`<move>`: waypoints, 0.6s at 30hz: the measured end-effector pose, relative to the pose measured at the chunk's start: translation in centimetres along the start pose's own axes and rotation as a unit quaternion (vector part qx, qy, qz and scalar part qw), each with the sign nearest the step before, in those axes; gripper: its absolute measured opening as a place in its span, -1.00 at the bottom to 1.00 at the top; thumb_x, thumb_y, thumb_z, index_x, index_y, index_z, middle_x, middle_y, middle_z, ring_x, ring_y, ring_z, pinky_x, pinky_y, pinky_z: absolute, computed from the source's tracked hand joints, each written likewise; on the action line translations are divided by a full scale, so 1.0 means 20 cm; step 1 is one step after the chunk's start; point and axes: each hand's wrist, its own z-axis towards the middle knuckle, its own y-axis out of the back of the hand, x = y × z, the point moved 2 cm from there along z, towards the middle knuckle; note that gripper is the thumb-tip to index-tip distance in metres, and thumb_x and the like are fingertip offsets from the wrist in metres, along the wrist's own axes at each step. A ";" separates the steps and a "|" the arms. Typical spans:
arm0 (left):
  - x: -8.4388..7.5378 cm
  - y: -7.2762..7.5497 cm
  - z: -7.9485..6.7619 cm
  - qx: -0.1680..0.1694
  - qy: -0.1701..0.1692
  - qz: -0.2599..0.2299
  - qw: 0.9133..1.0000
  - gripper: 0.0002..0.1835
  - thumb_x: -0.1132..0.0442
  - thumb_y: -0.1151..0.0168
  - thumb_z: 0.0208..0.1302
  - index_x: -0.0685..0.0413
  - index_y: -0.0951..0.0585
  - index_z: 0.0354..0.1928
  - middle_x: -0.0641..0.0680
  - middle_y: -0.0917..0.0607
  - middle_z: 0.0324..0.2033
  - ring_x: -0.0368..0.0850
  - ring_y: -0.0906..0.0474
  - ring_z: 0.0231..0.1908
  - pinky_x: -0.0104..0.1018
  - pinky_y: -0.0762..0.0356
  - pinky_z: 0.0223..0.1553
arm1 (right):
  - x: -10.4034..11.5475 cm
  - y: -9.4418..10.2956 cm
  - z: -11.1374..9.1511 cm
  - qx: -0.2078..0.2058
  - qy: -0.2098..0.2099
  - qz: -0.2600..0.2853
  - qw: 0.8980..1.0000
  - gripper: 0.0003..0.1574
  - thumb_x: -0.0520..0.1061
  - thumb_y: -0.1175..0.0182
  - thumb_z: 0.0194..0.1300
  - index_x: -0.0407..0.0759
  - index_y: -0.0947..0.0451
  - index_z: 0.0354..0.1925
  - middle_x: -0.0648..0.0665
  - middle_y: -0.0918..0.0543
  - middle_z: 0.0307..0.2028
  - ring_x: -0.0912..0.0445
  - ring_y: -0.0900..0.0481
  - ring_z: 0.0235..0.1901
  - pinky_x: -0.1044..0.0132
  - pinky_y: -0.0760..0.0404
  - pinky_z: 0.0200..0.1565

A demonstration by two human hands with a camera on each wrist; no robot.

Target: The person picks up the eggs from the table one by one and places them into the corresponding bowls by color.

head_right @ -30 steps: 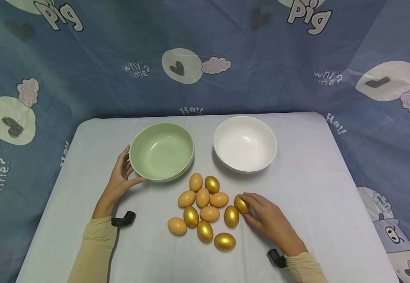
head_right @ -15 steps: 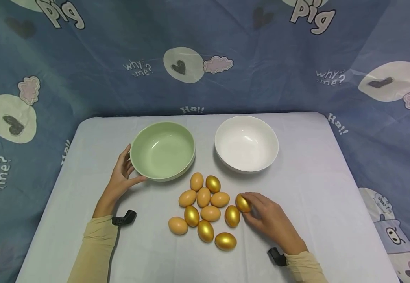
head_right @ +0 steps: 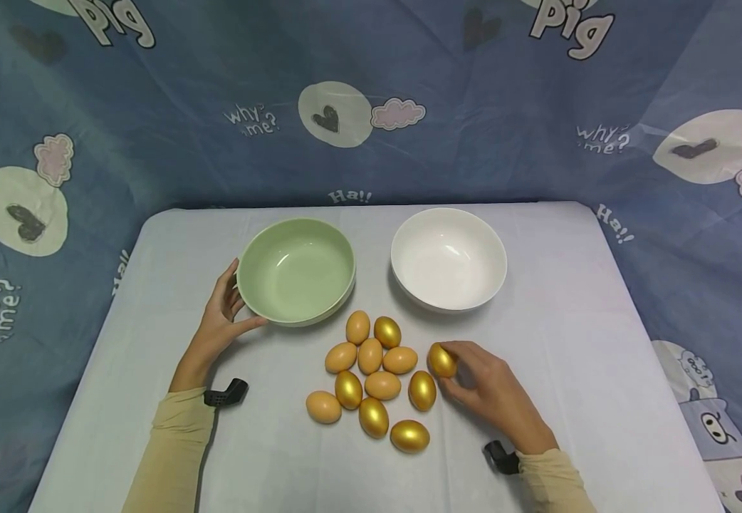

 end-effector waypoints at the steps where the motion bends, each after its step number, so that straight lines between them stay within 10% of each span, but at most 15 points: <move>1: 0.00 0.00 0.00 -0.001 0.001 0.001 1.000 0.35 0.53 -0.59 -0.02 -0.25 0.07 0.67 0.16 -0.13 0.61 0.12 -0.19 0.55 -0.63 -0.29 0.45 | 0.00 0.00 0.01 -0.004 0.004 0.002 1.000 -0.23 -0.22 -0.60 0.01 -0.15 -0.60 0.22 -0.03 -0.72 0.12 0.08 -0.70 0.11 0.70 -0.44 0.29; 18: 0.00 0.00 0.00 -0.007 0.002 0.009 1.000 0.36 0.48 -0.63 -0.05 -0.22 0.06 0.67 0.17 -0.16 0.59 0.20 -0.20 0.54 -0.62 -0.31 0.45 | 0.07 0.00 0.17 -0.021 0.020 0.072 0.997 -0.23 -0.26 -0.59 0.03 -0.12 -0.60 0.24 -0.05 -0.73 0.09 0.13 -0.69 0.00 0.46 -0.68 0.09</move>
